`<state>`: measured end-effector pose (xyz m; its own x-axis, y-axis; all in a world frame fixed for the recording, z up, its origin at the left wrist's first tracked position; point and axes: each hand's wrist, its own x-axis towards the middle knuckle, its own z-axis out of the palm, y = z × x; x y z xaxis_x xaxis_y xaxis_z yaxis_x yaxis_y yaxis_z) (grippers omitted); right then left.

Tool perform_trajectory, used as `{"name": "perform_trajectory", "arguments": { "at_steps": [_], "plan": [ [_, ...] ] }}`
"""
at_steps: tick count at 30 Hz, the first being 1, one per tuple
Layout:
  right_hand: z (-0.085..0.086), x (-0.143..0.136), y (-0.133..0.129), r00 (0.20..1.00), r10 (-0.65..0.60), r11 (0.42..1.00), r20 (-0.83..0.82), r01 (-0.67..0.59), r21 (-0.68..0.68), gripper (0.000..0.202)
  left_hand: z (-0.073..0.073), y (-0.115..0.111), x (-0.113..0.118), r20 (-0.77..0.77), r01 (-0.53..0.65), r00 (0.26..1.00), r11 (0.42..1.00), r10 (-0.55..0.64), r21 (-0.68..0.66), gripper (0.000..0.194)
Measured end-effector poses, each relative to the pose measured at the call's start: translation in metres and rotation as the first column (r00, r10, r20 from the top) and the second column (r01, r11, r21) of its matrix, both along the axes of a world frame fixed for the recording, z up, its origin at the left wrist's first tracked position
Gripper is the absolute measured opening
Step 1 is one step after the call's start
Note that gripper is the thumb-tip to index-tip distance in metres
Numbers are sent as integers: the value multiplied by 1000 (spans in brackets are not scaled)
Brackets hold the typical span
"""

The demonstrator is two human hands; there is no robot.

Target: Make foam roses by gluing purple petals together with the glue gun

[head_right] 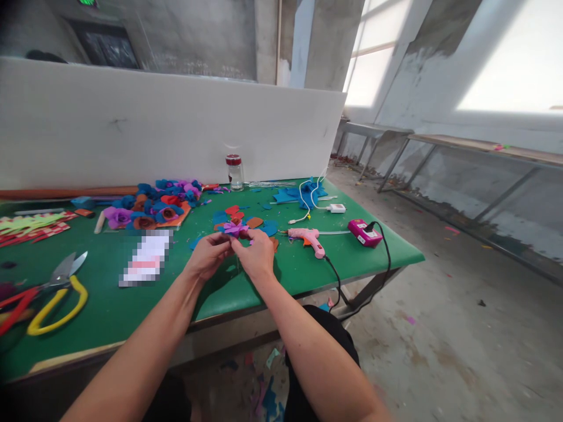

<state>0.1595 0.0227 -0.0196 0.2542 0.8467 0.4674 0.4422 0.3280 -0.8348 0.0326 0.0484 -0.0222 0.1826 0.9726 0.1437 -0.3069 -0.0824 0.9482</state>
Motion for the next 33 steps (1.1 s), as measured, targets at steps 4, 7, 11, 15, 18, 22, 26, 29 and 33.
{"name": "perform_trajectory", "arguments": {
  "at_steps": [4, 7, 11, 15, 18, 22, 26, 29, 33],
  "plan": [
    [3, 2, -1, 998, 44, 999, -51, -43, 25, 20, 2, 0, 0, 9, 36, 999, 999, -36, -13, 16],
    [4, 5, -1, 984, 126, 992, -123, -125, 14, 20, 2, 0, -1, 26, 63, 998, 997, -62, -33, 19],
    [1, 8, 1, 950, 209, 976, -232, -218, -15, 24, -1, 1, -3, 23, 79, 997, 996, -78, -30, 19],
    [2, 17, 1, 876, 353, 927, -327, -375, -5, 26, -1, 3, -4, 30, 68, 997, 997, -67, -31, 21],
    [7, 27, -2, 822, 446, 879, -354, -476, 3, 35, 2, 1, -7, -8, -104, 994, 990, 106, 99, 21],
    [10, 39, -4, 936, 270, 957, -226, -287, -44, 26, 9, -8, -16, -178, -330, 876, 826, 448, 457, 13],
    [8, 40, -3, 980, 161, 987, -116, -158, 34, 23, 24, -21, -23, -267, -215, 767, 626, 583, 750, 14],
    [6, 38, -1, 975, 190, 982, -116, -190, 16, 30, 38, -24, -25, -279, -93, 732, 497, 622, 863, 16],
    [5, 33, 8, 956, 249, 968, -157, -243, 55, 34, 49, -11, -24, -294, -21, 740, 457, 605, 889, 17]
  ]
}}
